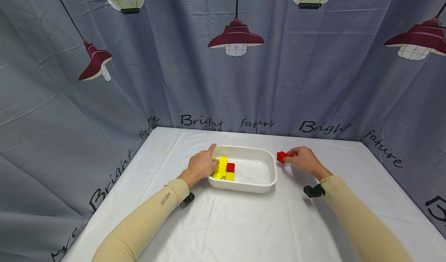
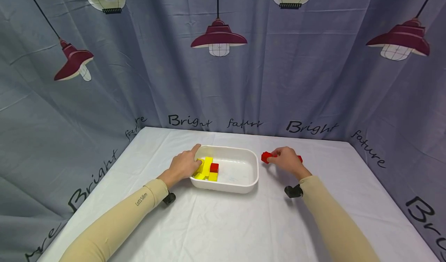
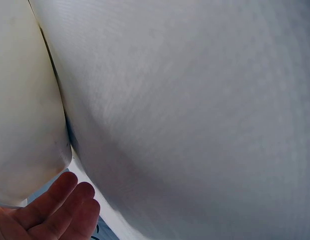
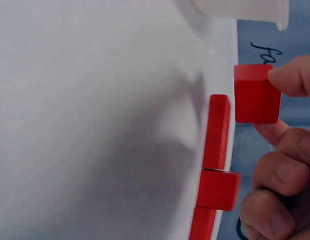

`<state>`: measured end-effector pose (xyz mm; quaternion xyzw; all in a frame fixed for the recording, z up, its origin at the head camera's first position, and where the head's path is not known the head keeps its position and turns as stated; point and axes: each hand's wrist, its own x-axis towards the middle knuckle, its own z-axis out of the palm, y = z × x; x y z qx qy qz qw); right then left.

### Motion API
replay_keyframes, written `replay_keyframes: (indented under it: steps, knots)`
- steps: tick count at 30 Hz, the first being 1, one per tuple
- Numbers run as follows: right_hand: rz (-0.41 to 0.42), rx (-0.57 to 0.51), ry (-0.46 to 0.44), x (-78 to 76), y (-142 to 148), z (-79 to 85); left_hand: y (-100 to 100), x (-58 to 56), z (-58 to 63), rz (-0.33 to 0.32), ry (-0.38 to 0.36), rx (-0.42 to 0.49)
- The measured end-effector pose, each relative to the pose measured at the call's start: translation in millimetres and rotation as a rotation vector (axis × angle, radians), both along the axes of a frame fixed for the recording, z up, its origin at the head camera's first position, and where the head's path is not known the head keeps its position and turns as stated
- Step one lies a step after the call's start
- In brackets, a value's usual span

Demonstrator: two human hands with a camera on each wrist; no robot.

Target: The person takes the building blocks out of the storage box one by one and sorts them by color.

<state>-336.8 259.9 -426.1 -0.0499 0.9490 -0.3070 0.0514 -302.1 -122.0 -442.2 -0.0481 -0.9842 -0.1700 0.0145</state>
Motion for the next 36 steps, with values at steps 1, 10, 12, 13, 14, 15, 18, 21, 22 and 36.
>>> replay_keyframes:
  steps: [1, 10, 12, 13, 14, 15, 18, 21, 22, 36]
  knots:
    - [-0.005, 0.009, 0.003, 0.6, 0, -2.1, 0, 0.0, -0.2, 0.0, 0.001, -0.002]
    - [-0.05, 0.048, 0.005, 4.1, -1, -13.1, 0, -0.4, 0.1, 0.003, -0.003, 0.0]
    - [-0.064, 0.056, -0.015, 4.2, -1, -14.9, 1, -0.4, 0.1, 0.002, -0.003, 0.0]
    - [-0.071, 0.064, -0.025, 4.1, -1, -16.0, 1, -0.4, 0.1, 0.001, -0.002, -0.001]
    - [-0.076, 0.074, -0.031, 4.1, -2, -16.8, 1, -0.4, 0.0, 0.001, 0.001, -0.003]
    - [-0.083, 0.087, -0.031, 3.9, -2, -17.7, 1, -0.4, -0.1, 0.001, 0.003, -0.004]
    - [-0.098, 0.129, -0.02, 3.0, -4, -20.3, 1, -0.8, -0.4, 0.0, 0.006, -0.009]
    - [-0.104, 0.171, 0.002, 2.4, -7, -21.5, 1, -0.9, 0.1, 0.0, 0.002, -0.006]
    - [-0.104, 0.181, 0.007, 2.5, -8, -21.3, 1, -0.9, 0.3, 0.002, -0.001, -0.006]
    - [-0.138, 0.232, -0.004, 6.0, -16, -14.4, 1, -0.4, 0.8, 0.004, -0.005, -0.009]
